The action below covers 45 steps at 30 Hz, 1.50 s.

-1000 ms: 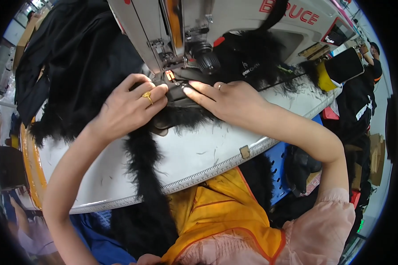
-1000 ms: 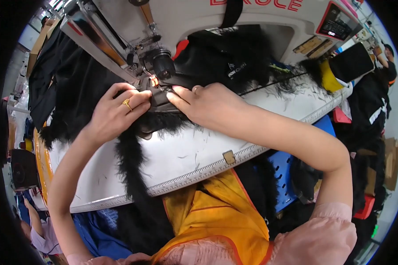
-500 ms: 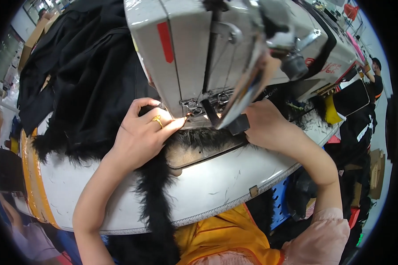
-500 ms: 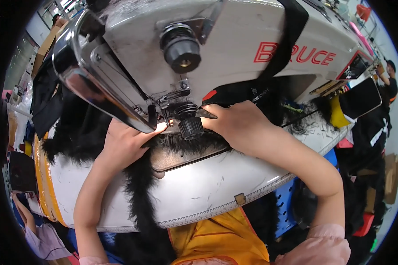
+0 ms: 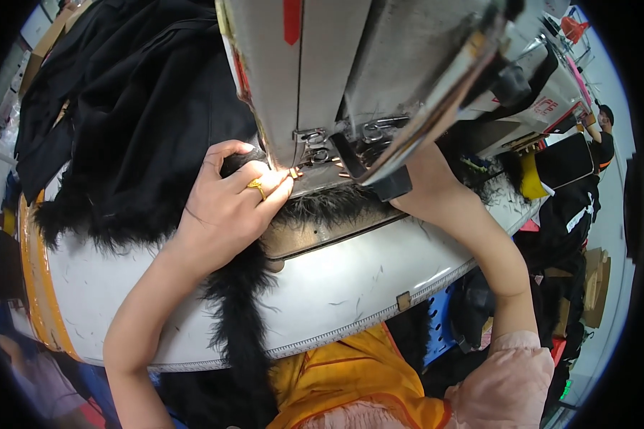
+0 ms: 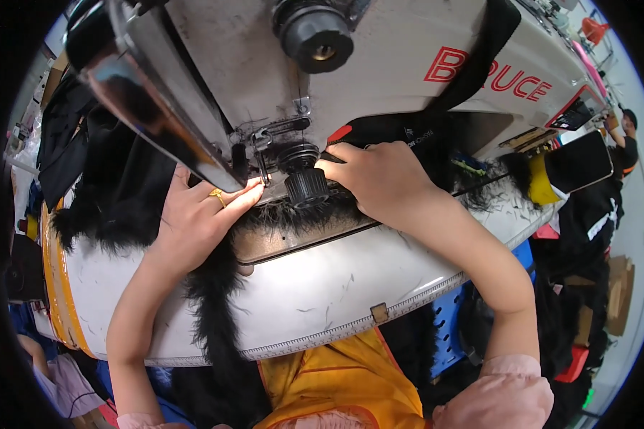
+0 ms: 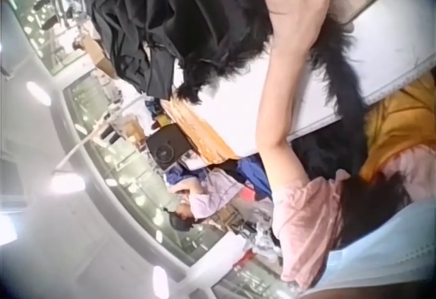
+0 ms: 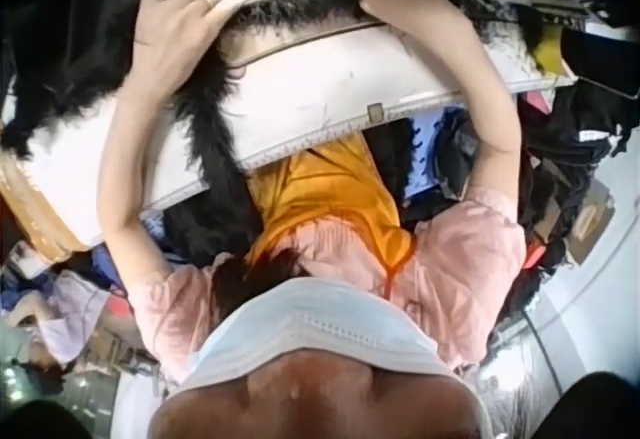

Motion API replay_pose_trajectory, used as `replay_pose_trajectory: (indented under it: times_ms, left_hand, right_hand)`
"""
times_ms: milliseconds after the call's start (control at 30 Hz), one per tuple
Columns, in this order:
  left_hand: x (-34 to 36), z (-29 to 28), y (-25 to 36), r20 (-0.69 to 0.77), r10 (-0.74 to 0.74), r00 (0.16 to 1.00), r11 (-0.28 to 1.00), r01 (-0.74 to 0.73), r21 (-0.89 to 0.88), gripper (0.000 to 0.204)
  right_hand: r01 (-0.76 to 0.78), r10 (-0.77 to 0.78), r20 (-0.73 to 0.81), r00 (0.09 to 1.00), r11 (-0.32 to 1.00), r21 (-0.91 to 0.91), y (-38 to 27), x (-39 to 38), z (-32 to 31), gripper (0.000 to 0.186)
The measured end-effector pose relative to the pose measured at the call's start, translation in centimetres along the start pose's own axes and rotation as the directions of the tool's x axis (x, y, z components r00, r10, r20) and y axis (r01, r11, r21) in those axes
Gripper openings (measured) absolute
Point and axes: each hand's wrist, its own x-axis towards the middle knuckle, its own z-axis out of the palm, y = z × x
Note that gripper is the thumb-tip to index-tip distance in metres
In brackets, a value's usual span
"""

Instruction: Sewing a fur trim strip onto a black garment using an industrial sewing machine.

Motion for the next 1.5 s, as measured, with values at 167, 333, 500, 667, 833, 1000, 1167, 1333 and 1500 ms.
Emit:
replay_pose_trajectory:
  times_ms: [167, 333, 500, 667, 833, 1000, 1167, 1333, 1500]
  left_hand:
    - [0.0, 0.5, 0.4, -0.002, 0.019, 1.0, 0.997, -0.019, 0.071, 0.028]
    - [-0.4, 0.1, 1.0, 0.031, -0.012, 0.999, 0.997, 0.009, 0.079, 0.027]
    - [-0.9, 1.8, 0.4, -0.057, -0.054, 0.997, 0.998, 0.055, 0.032, 0.025]
    - [-0.3, 0.5, -0.9, -0.064, -0.057, 0.996, 0.998, 0.059, 0.02, 0.012]
    - [0.5, -0.6, 1.0, 0.042, 0.202, 0.979, 0.964, -0.206, 0.169, 0.011]
    - [1.1, -0.2, 0.4, 0.118, 0.244, 0.962, 0.954, -0.26, 0.147, 0.014]
    - [-0.2, -0.6, -1.8, 0.088, 0.132, 0.987, 0.991, -0.134, 0.023, 0.017]
    - [-0.7, 0.0, -1.7, 0.007, 0.088, 0.996, 0.995, -0.088, -0.053, 0.02]
    - [-0.3, 1.0, -0.6, -0.079, 0.021, 0.997, 0.999, -0.024, -0.037, 0.026]
  right_hand:
    - [-0.043, 0.047, 0.062, 0.997, 0.997, -0.057, -0.6, -0.2, -0.5, 0.046]
    - [-0.057, 0.063, 0.039, 0.997, 0.987, -0.152, -2.2, 0.0, -1.3, 0.043]
    - [0.072, -0.092, -0.114, 0.989, 0.983, -0.171, -0.4, -0.4, 0.5, 0.024]
    - [0.326, -0.324, 0.081, 0.943, 0.84, -0.433, -3.0, -1.3, -1.7, 0.025]
    - [0.313, -0.234, 0.223, 0.946, 0.838, -0.448, -4.4, -4.2, -2.7, 0.038]
    - [0.232, -0.22, 0.075, 0.973, 0.944, -0.234, -5.9, -2.5, -0.3, 0.054]
    - [0.072, -0.078, -0.019, 0.997, 0.976, -0.204, -5.1, -1.6, 1.9, 0.053]
    - [0.05, -0.048, 0.016, 0.999, 0.97, -0.237, -3.3, -1.4, 1.6, 0.035]
    - [-0.01, 0.012, 0.008, 1.0, 0.981, -0.195, -1.8, -1.9, 0.8, 0.028]
